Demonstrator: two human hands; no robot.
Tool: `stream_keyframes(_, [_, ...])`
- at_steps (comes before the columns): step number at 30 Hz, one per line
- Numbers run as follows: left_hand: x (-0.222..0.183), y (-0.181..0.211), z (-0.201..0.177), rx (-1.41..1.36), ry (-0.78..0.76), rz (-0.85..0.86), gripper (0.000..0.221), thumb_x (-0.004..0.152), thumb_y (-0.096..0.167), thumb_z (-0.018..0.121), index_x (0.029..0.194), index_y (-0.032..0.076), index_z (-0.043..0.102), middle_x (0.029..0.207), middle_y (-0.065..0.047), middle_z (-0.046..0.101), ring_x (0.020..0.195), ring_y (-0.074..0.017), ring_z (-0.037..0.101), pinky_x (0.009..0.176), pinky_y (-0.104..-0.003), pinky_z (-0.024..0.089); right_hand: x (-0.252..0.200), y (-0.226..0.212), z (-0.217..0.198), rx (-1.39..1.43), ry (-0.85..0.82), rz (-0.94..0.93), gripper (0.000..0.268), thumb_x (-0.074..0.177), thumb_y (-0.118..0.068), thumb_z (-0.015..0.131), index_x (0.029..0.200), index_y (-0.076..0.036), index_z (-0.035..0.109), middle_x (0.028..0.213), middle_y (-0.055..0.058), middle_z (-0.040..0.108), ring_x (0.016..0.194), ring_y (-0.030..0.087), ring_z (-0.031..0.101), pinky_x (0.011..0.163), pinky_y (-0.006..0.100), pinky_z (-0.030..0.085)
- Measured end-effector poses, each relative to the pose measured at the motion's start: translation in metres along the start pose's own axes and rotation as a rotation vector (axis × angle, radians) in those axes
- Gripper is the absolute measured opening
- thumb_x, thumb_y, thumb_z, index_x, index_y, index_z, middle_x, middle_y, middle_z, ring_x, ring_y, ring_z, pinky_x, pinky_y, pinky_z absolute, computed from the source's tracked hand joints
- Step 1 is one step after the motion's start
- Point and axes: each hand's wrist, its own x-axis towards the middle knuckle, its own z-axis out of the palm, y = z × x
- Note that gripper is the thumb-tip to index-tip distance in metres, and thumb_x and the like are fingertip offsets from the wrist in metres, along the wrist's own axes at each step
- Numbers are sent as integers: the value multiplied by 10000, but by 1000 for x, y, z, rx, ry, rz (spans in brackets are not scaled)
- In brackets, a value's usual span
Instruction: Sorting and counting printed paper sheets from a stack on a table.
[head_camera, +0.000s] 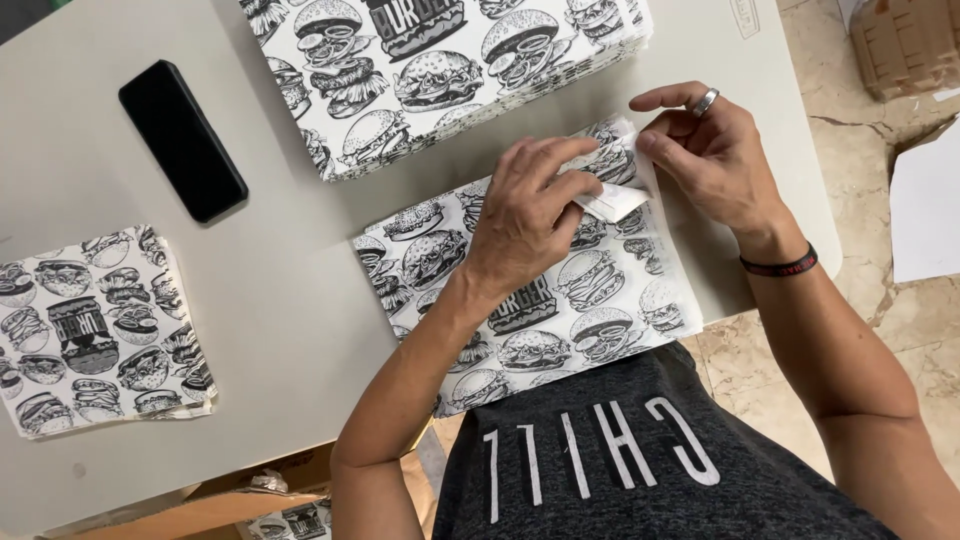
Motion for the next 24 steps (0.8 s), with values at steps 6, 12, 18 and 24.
stream_keyframes(6, [-2,-3,6,-30,-39,-21,224,919,-19,698,1108,99,678,1405,-62,611,1329,-286,606,1198,-605,405,0,-5,1,165,-48,82,477,1134,-336,372,1386,34,535,1048,226,713,1001,281,731,860,312,603])
stream_keyframes(12, [-8,-5,5,44,21,0,234,900,-13,754,1094,116,729,1507,-83,486,1375,-305,523,1174,-530,471,-4,9,-7,-57,-89,125,231,998,-145,673,1178,-1,678,1144,122,742,992,174,709,897,238,574])
stream_keyframes(18, [-13,-7,-4,-113,-46,51,243,959,44,630,1089,250,628,1260,97,630,1186,-135,643,1055,-398,481,-11,-32,9,-269,-172,135,210,964,-79,737,804,58,737,559,129,606,555,173,488,540,292,418])
stream_keyframes(24, [6,-4,-43,-160,-292,-56,287,974,-57,516,1173,119,626,996,-120,717,898,-285,711,898,-464,533,-19,-24,11,-387,-139,37,303,937,30,717,646,87,658,444,196,576,379,224,469,465,277,382])
